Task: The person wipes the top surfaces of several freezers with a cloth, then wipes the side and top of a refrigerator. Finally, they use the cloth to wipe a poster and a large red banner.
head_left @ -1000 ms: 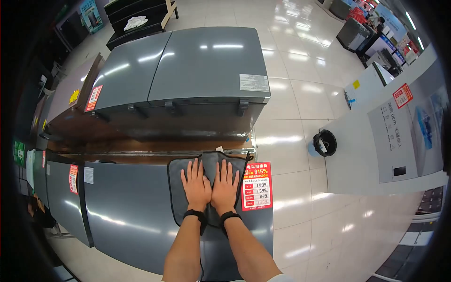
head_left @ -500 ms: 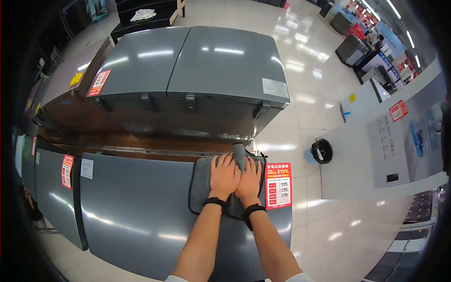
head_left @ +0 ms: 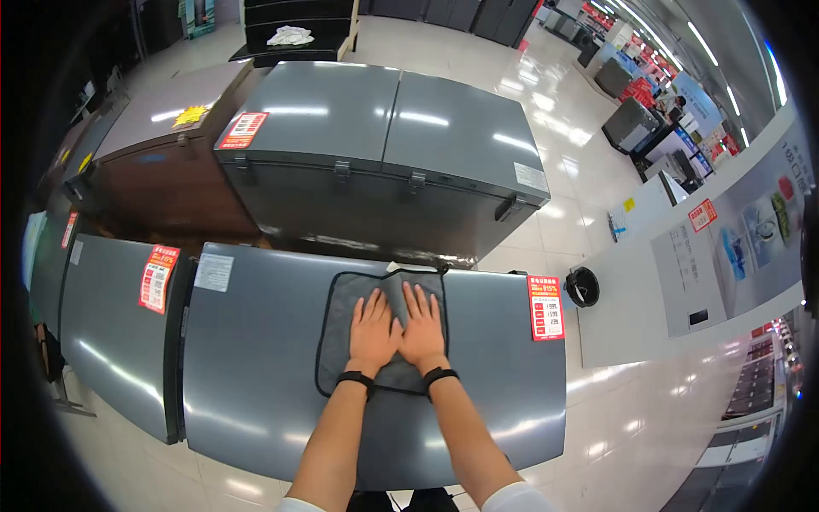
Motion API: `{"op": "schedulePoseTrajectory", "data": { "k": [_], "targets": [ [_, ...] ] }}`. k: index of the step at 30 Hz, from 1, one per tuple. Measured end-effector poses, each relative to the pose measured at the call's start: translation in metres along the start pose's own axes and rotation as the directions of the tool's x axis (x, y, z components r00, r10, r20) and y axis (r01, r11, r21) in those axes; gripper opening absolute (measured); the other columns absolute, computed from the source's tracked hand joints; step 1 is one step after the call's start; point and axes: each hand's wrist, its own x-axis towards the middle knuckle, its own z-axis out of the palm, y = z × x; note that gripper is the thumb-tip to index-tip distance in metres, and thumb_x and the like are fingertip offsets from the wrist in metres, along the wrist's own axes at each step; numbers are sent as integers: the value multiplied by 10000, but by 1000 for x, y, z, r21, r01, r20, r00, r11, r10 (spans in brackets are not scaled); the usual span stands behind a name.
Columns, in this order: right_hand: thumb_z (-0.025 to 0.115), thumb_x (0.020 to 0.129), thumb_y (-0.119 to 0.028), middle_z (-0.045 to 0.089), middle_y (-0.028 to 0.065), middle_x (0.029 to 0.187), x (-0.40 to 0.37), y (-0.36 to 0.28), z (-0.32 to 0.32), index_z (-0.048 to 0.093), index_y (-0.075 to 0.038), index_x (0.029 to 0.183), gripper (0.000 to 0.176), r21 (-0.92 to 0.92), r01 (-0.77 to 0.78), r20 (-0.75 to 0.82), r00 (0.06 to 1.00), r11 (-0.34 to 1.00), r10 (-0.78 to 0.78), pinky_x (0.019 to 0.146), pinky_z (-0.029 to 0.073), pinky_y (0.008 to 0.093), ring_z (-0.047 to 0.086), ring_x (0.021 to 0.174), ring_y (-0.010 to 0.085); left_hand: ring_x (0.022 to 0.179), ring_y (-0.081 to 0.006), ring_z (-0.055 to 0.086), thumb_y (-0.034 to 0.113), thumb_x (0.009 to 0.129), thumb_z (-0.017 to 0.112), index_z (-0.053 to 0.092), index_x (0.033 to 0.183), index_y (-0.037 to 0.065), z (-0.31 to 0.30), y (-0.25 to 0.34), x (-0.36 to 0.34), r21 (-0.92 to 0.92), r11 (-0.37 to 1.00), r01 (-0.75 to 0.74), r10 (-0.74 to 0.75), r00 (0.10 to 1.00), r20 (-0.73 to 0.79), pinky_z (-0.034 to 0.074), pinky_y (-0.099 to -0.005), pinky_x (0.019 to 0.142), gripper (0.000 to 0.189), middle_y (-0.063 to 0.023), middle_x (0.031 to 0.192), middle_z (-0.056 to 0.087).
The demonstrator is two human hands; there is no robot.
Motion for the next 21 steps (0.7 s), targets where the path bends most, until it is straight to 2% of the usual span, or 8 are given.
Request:
{"op": "schedulePoseTrajectory", "data": {
  "k": [3,6,13,16,18,19,20,21],
  "targets": [
    [443,1051,-354,253,71,1795,-23,-55,15,422,-33,1645,675,-29,-15,32,999,999,16,1349,133,519,195,1651,304,1609,-291,323,331,1023,527,535,1555,8,-30,-23,-45,12,1000,28,-28,1000,0,159,-523,1336,622,-148,1652,495],
    [441,1070,-355,282,69,1783,-63,-83,16,370,-39,1674,686,-83,-18,24,1000,996,20,1351,137,522,221,1644,297,1611,-293,317,332,1021,528,522,1572,32,-40,-19,-90,29,999,37,-38,999,4,157,-525,1337,628,-144,1652,493],
    [463,1067,-313,275,78,1786,-209,-112,0,406,-26,1652,655,-7,-115,-2,993,993,115,1344,137,518,220,1643,311,1602,-323,329,338,1013,541,528,1576,51,-38,35,-216,31,998,-57,56,998,38,165,-558,1327,633,-142,1654,491],
    [485,1062,-320,275,81,1785,-277,-133,-9,412,-31,1649,659,24,-162,-12,987,987,162,1343,140,515,222,1641,310,1592,-341,341,311,1009,551,570,1524,13,-36,63,-279,28,999,-25,24,999,28,176,-561,1318,595,-187,1623,511],
    [490,1058,-321,277,85,1784,-311,-148,-12,427,-32,1643,655,31,-163,-21,986,986,163,1341,139,521,221,1641,315,1607,-333,320,326,1016,546,565,1533,27,-41,66,-315,1,1000,-21,21,999,50,168,-562,1319,597,-177,1651,485],
    [504,1050,-334,283,94,1781,-324,-154,-9,461,-25,1620,650,-46,-151,-1,989,988,151,1337,137,538,221,1640,326,1610,-332,314,331,1018,544,563,1536,29,-43,67,-330,-26,999,-20,21,999,47,165,-562,1320,600,-175,1659,476],
    [506,1048,-349,282,107,1779,-335,-162,-2,486,-9,1598,647,-1,-160,-28,987,987,160,1329,135,561,218,1639,342,1613,-332,309,337,1021,542,561,1538,31,-43,66,-345,-58,998,-14,17,999,51,162,-562,1320,602,-174,1668,467],
    [504,1047,-356,283,112,1778,-342,-173,0,483,1,1596,655,2,-152,-15,988,988,152,1326,134,570,218,1638,348,1629,-295,286,386,1033,531,512,1600,87,-45,56,-358,13,1000,2,-3,992,123,141,-545,1328,642,-120,1728,402]
  ]
}}
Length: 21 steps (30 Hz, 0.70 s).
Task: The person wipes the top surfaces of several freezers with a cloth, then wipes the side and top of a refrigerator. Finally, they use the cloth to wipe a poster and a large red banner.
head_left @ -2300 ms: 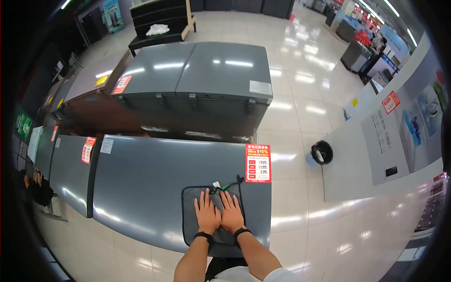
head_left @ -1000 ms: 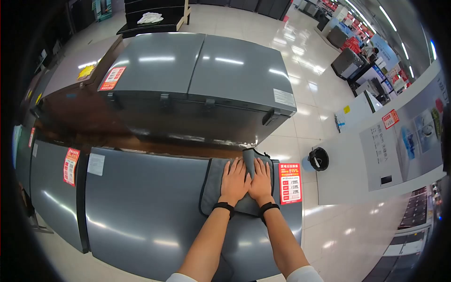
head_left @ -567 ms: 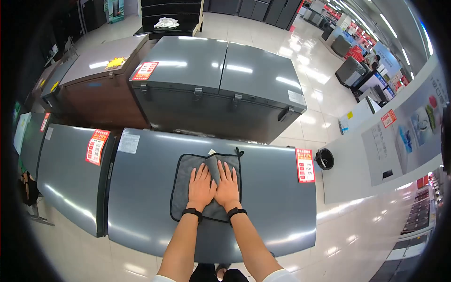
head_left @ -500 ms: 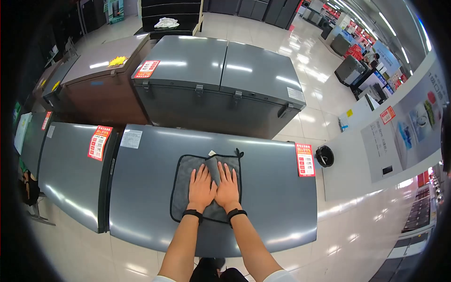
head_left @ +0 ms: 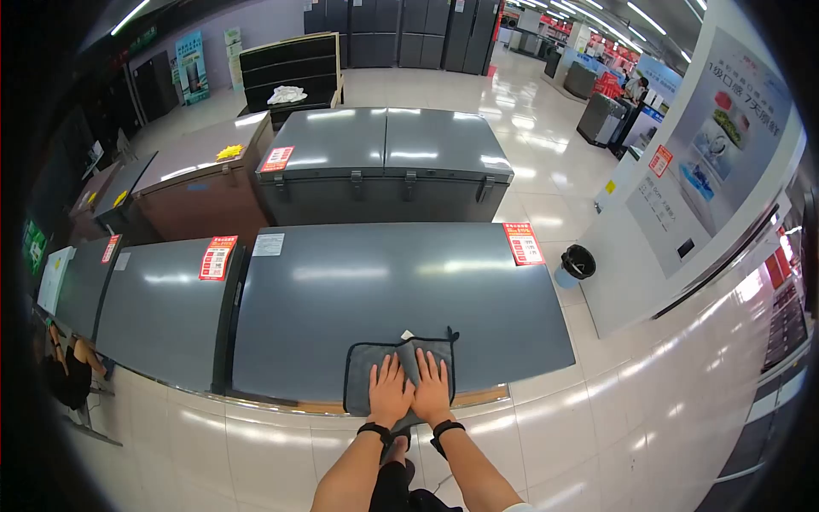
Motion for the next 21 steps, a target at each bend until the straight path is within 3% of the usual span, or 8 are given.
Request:
{"op": "schedulePoseTrajectory", "data": {
  "k": [7,8,10,12,14,16,21],
  "targets": [
    [497,1043,-385,255,129,1785,-20,-76,25,473,30,1591,688,134,75,-35,997,988,-71,1321,109,597,189,1643,374,1643,-296,257,422,1046,489,489,1613,75,-34,-58,-59,1,996,86,-86,995,44,124,-554,1330,665,-128,1742,375],
    [477,1050,-420,195,90,1809,-18,-82,26,384,-43,1672,733,-12,54,113,992,998,-52,1329,108,584,160,1658,340,1645,-299,250,440,1047,476,469,1627,76,-35,-66,-62,-15,995,101,-101,994,47,117,-562,1329,684,-130,1748,362],
    [477,1048,-423,187,85,1812,-11,-87,28,361,-47,1683,747,-17,86,137,987,996,-82,1331,103,584,154,1660,337,1648,-297,239,444,1046,475,455,1637,80,-40,-71,-62,-11,990,141,-140,988,65,113,-565,1328,694,-128,1754,350],
    [487,1036,-426,190,83,1812,-1,-87,29,336,-61,1695,768,-28,118,148,983,993,-112,1330,100,590,151,1663,330,1650,-313,226,439,1047,467,435,1644,71,-42,-74,-55,-12,985,172,-170,982,78,106,-572,1327,702,-145,1755,336],
    [484,1037,-409,217,107,1802,9,-83,28,407,-60,1659,717,30,138,118,983,990,-141,1325,95,602,170,1655,352,1649,-348,212,424,1049,453,412,1650,50,-46,-71,-46,-13,981,194,-192,977,89,95,-583,1325,709,-180,1753,321],
    [477,1040,-396,234,115,1796,26,-79,25,427,-63,1650,697,110,141,77,986,984,-150,1323,100,607,192,1649,359,1647,-364,211,416,1047,459,412,1646,38,-46,-72,-33,-8,981,196,-196,980,33,93,-597,1321,710,-191,1751,321],
    [441,1070,-370,245,105,1793,78,-75,28,417,-61,1656,663,99,96,58,993,990,-102,1328,110,592,190,1652,338,1643,-381,212,402,1039,479,429,1632,18,-40,-89,23,30,985,170,-168,985,-45,99,-618,1312,708,-204,1751,316]
  ]
}}
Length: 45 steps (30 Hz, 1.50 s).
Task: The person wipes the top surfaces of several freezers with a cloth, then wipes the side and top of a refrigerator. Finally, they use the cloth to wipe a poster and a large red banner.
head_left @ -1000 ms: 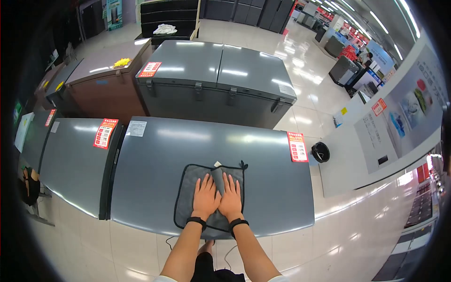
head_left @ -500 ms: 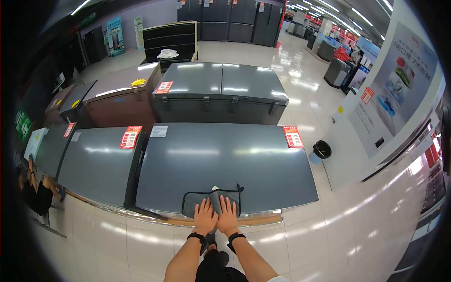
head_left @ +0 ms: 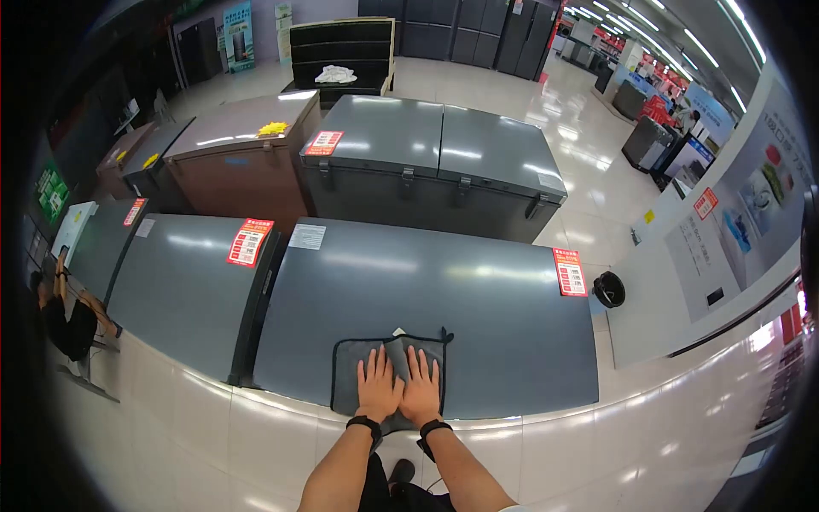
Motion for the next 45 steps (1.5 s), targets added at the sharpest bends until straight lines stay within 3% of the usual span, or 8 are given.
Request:
{"op": "schedulePoseTrajectory", "data": {
  "k": [6,10,14,18,24,27,36,45],
  "targets": [
    [424,1099,-359,242,83,1796,99,26,2,423,-66,1656,629,-103,-106,-5,994,989,106,1337,111,565,179,1658,313,1638,-367,230,379,1037,491,463,1611,24,-9,-2,115,-15,999,-45,45,999,-17,111,-610,1315,676,-183,1756,317],
    [528,1053,-375,223,113,1800,166,37,-3,419,-73,1660,687,-168,-246,-38,969,954,244,1333,99,569,176,1660,337,1646,-314,225,370,998,527,445,1640,74,-6,-6,200,15,996,-90,90,995,-36,109,-577,1330,712,-110,1770,316],
    [573,1024,-387,217,136,1799,226,57,1,402,-57,1664,740,-196,-315,-77,949,928,306,1328,98,577,178,1659,352,1640,-304,248,363,990,531,446,1643,80,-7,-5,273,-22,991,-129,127,990,-61,119,-574,1330,717,-108,1760,339],
    [471,1082,-401,253,107,1793,285,87,4,331,-60,1695,715,-210,-333,-129,941,919,312,1333,109,556,191,1661,319,1635,-324,249,347,1007,516,449,1632,57,-3,-2,332,-69,992,-109,103,991,-82,127,-579,1325,692,-130,1755,339],
    [458,1083,-442,368,106,1740,362,121,3,422,-29,1635,690,-215,-243,-154,965,946,212,1331,132,561,256,1635,327,1604,-292,314,363,1057,489,536,1581,66,4,-18,396,-111,982,-153,133,977,-166,164,-537,1325,604,-107,1706,427],
    [500,1048,-448,428,116,1694,370,112,4,458,-27,1606,700,-191,-220,-155,969,957,192,1329,148,564,286,1615,338,1593,-279,335,363,1061,502,580,1548,70,-6,-40,392,-140,974,-177,150,972,-182,176,-523,1324,574,-98,1684,462],
    [500,1055,-462,343,90,1756,372,13,44,408,-70,1660,727,-205,-93,-128,990,974,68,1333,158,555,273,1626,327,1605,-291,326,358,1052,517,558,1565,75,-55,-123,344,-115,992,-57,28,970,-242,174,-537,1320,588,-116,1708,434],
    [428,1107,-379,241,40,1802,247,-64,53,303,-150,1720,665,-201,0,18,1000,980,4,1354,104,508,176,1665,268,1623,-311,291,374,1053,498,541,1582,85,-58,-134,189,-52,997,57,-68,969,-236,151,-571,1325,604,-108,1733,395]
  ]
}}
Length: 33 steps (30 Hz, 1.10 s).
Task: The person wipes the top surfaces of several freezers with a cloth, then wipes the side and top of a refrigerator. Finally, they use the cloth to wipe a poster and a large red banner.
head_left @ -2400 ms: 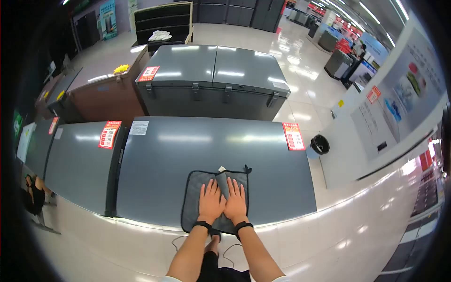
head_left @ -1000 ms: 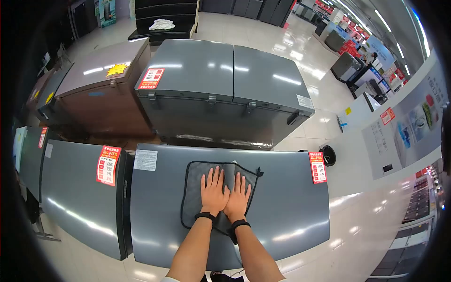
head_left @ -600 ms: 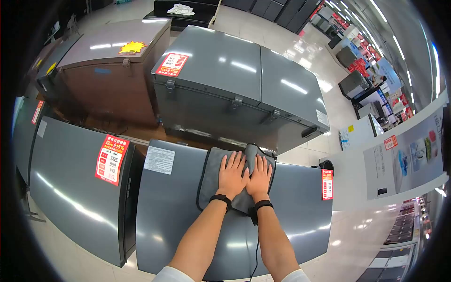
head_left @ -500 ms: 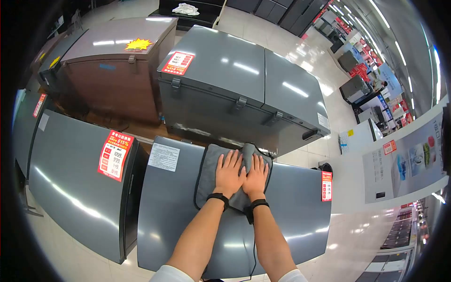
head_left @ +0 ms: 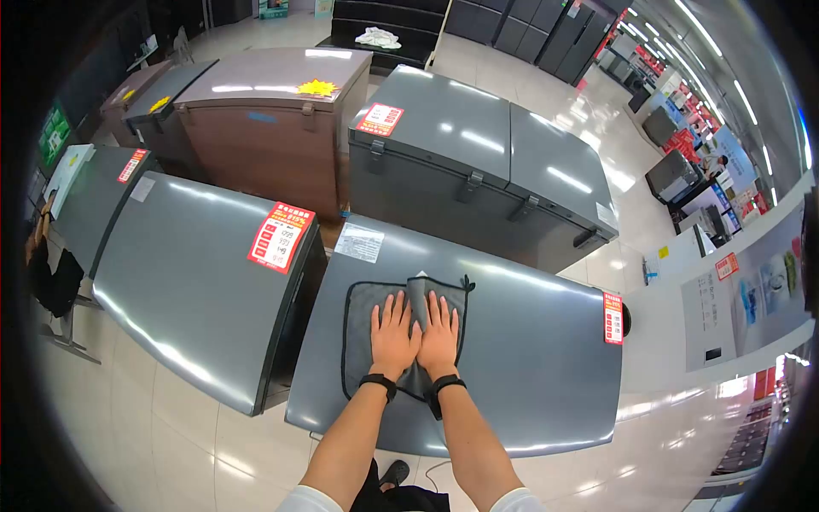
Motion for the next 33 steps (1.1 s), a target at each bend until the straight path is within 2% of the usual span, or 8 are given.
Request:
{"op": "schedulePoseTrajectory", "data": {
  "k": [5,6,9,14,20,23,27,33],
  "targets": [
    [445,1095,-370,249,44,1798,-105,-16,-11,318,-145,1715,671,31,14,8,1000,999,-15,1352,106,515,197,1658,277,1617,-323,300,357,1030,514,545,1571,67,-22,20,-102,-3,1000,15,-15,1000,18,156,-579,1320,615,-120,1730,395],
    [486,1071,-345,273,77,1787,-128,-18,-11,344,-90,1696,690,86,44,-25,999,995,-42,1339,136,530,219,1647,311,1616,-325,302,354,1027,516,546,1569,64,-25,24,-127,11,1000,25,-25,1000,18,156,-579,1320,616,-121,1730,395],
    [496,1058,-349,269,77,1789,-189,-31,-14,343,-94,1696,705,45,77,-14,997,996,-77,1337,140,536,219,1647,314,1614,-329,305,351,1023,520,555,1556,56,-40,30,-201,25,999,24,-25,999,34,158,-577,1319,610,-128,1729,395],
    [508,1042,-420,252,70,1796,-257,-74,-18,340,-109,1700,748,78,162,34,986,984,-165,1333,124,570,211,1649,311,1614,-343,305,359,1016,538,567,1531,25,-73,-4,-279,-6,1000,0,1,995,95,183,-560,1316,614,-160,1730,382],
    [434,1090,-407,254,63,1795,-264,-141,4,344,-120,1701,681,132,187,26,981,974,-192,1330,111,579,198,1652,314,1616,-372,294,399,1001,566,527,1568,18,-114,-54,-284,52,995,81,-86,993,85,182,-551,1320,684,-179,1737,365],
    [437,1087,-411,255,59,1796,-249,-166,8,350,-128,1700,680,64,183,64,980,981,-187,1331,108,580,197,1653,313,1620,-356,292,417,979,586,524,1581,44,-118,-82,-272,108,989,99,-104,994,45,195,-566,1313,711,-150,1748,354],
    [438,1089,-400,257,63,1794,-211,-186,12,397,-121,1679,654,5,286,87,954,958,-286,1332,111,581,204,1649,316,1632,-340,267,383,978,581,524,1579,53,-121,-113,-254,58,991,120,-122,992,22,181,-595,1309,689,-133,1753,350],
    [413,1113,-381,272,64,1790,-168,-200,13,505,-67,1607,593,84,294,66,952,952,-300,1331,141,541,201,1651,311,1562,-397,357,358,955,600,503,1579,28,-134,-120,-216,-17,965,260,-258,962,93,374,-611,1165,713,-127,1777,287]
  ]
}}
